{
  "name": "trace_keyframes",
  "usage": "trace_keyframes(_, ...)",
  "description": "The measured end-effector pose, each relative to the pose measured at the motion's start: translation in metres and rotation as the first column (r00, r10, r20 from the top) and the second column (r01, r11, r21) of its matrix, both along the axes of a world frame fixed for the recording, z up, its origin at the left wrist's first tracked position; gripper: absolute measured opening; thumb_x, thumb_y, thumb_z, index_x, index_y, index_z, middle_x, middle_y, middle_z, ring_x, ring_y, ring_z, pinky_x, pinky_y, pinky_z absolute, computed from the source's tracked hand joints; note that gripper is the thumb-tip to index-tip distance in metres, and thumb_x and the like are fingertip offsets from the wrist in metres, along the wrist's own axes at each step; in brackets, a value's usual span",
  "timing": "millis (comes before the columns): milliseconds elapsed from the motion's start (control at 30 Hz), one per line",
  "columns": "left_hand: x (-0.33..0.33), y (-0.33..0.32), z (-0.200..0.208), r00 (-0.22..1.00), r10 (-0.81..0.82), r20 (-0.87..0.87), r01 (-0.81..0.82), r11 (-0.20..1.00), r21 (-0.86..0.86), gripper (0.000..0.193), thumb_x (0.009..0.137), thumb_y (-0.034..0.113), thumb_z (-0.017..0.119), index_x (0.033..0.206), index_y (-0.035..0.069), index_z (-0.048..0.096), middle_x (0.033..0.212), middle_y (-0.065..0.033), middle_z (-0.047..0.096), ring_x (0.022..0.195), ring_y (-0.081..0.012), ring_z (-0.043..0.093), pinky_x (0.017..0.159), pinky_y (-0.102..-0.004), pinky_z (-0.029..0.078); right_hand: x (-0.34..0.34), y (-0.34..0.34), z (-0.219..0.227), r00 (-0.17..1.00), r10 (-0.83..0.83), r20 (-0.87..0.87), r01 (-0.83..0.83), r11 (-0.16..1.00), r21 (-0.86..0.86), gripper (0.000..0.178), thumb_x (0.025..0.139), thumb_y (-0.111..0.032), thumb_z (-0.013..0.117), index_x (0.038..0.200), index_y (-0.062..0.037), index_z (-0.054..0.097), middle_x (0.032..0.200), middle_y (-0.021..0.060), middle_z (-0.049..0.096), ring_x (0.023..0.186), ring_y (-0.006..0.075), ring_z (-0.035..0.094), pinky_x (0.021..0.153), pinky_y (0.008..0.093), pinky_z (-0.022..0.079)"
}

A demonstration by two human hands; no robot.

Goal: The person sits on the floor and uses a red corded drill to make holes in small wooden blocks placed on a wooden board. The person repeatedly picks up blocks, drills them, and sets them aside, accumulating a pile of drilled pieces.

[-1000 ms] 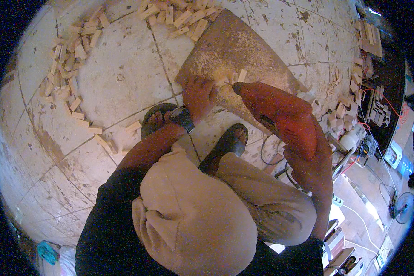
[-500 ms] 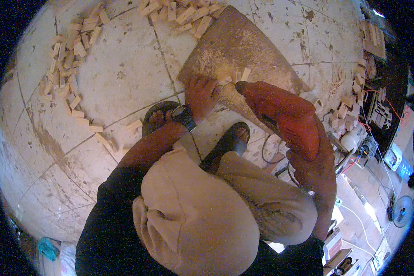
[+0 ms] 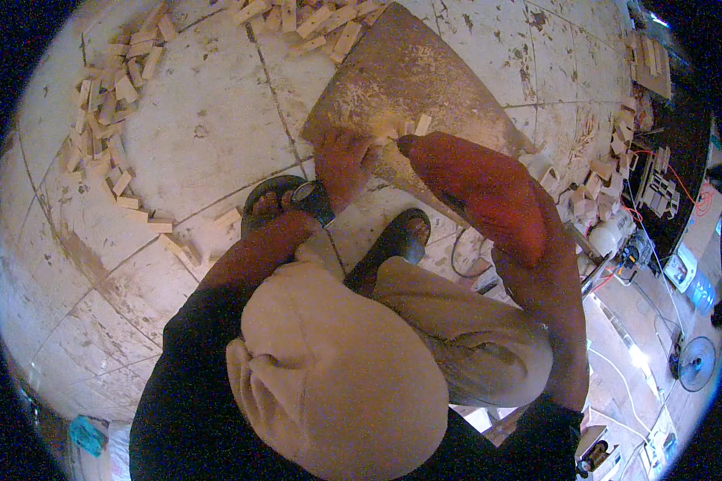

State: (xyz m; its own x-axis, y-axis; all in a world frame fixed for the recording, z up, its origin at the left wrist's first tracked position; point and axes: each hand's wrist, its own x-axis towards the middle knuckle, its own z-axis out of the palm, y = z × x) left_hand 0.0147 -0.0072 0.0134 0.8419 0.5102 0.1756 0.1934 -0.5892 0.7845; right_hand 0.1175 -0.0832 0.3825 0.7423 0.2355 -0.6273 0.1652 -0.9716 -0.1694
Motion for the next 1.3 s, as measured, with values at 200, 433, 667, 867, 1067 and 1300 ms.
trace_keyframes(200, 0.006, 0.0, -0.004, 0.997, 0.035, 0.062, -0.033, 0.999, -0.019, 0.021, 0.088, 0.031, 0.073, 0.099, 0.013, 0.074, 0.095, -0.012, 0.068, 0.098, -0.0371, 0.06, 0.09, -0.0567, 0.046, 0.006, -0.006, -0.018, 0.997, -0.004, -0.078, -0.001, 0.997, -0.072, 0.079, 0.081, -0.003, 0.071, 0.154, -0.011, 0.042, 0.135, 0.0198, 0.065, 0.125, 0.033, 0.064, 0.104, 0.0445, 0.051)
trace_keyframes(433, 0.004, 0.003, -0.005, 0.996, -0.053, -0.068, 0.059, 0.994, 0.094, 0.025, 0.09, 0.036, 0.069, 0.093, 0.011, 0.072, 0.094, -0.0124, 0.068, 0.098, -0.037, 0.06, 0.091, -0.0539, 0.046, -0.028, 0.019, -0.008, 0.979, 0.035, 0.2, -0.027, 0.999, -0.04, 0.073, 0.081, -0.001, 0.067, 0.151, -0.0105, 0.047, 0.129, 0.0167, 0.069, 0.118, 0.031, 0.068, 0.101, 0.0444, 0.052)
trace_keyframes(667, 0.008, 0.004, 0.01, 0.985, -0.076, -0.155, 0.091, 0.992, 0.093, 0.026, 0.09, 0.035, 0.068, 0.097, 0.01, 0.071, 0.104, -0.0122, 0.067, 0.105, -0.0352, 0.059, 0.095, -0.0525, 0.045, -0.015, -0.035, 0.009, 0.969, -0.058, 0.241, 0.091, 0.988, -0.126, 0.069, 0.08, -0.003, 0.07, 0.147, -0.0104, 0.052, 0.125, 0.0131, 0.069, 0.108, 0.0268, 0.069, 0.091, 0.0419, 0.055)
trace_keyframes(867, 0.006, 0.01, 0.019, 0.987, -0.109, -0.115, 0.131, 0.968, 0.214, 0.032, 0.089, 0.036, 0.068, 0.105, 0.009, 0.073, 0.109, -0.013, 0.068, 0.109, -0.0342, 0.06, 0.095, -0.0516, 0.047, -0.012, -0.051, 0.006, 0.959, -0.173, 0.224, 0.167, 0.985, 0.044, 0.073, 0.079, -0.006, 0.071, 0.149, -0.0095, 0.05, 0.131, 0.0148, 0.067, 0.117, 0.029, 0.066, 0.098, 0.0419, 0.053)
trace_keyframes(1067, 0.014, 0.04, 0.034, 0.97, -0.065, -0.236, -0.04, 0.909, -0.415, 0.037, 0.093, 0.037, 0.068, 0.109, 0.004, 0.074, 0.09, -0.0151, 0.074, 0.084, -0.0326, 0.07, 0.076, -0.0458, 0.056, -0.015, -0.057, 0.013, 0.943, -0.27, 0.192, 0.261, 0.963, 0.073, 0.077, 0.077, -0.008, 0.073, 0.15, -0.0087, 0.048, 0.136, 0.0165, 0.065, 0.125, 0.0312, 0.063, 0.106, 0.0419, 0.05)
trace_keyframes(1300, 0.046, 0.095, 0.044, 0.997, 0.04, 0.073, -0.045, 0.996, 0.074, 0.027, 0.094, 0.027, 0.069, 0.108, 0.005, 0.075, 0.092, -0.0152, 0.075, 0.082, -0.0293, 0.072, 0.072, -0.0375, 0.056, -0.019, -0.08, -0.001, 0.939, -0.285, 0.192, 0.242, 0.945, 0.219, 0.072, 0.078, -0.006, 0.07, 0.148, -0.0124, 0.053, 0.101, 0.0063, 0.071, 0.067, 0.0156, 0.063, 0.051, 0.0324, 0.048)
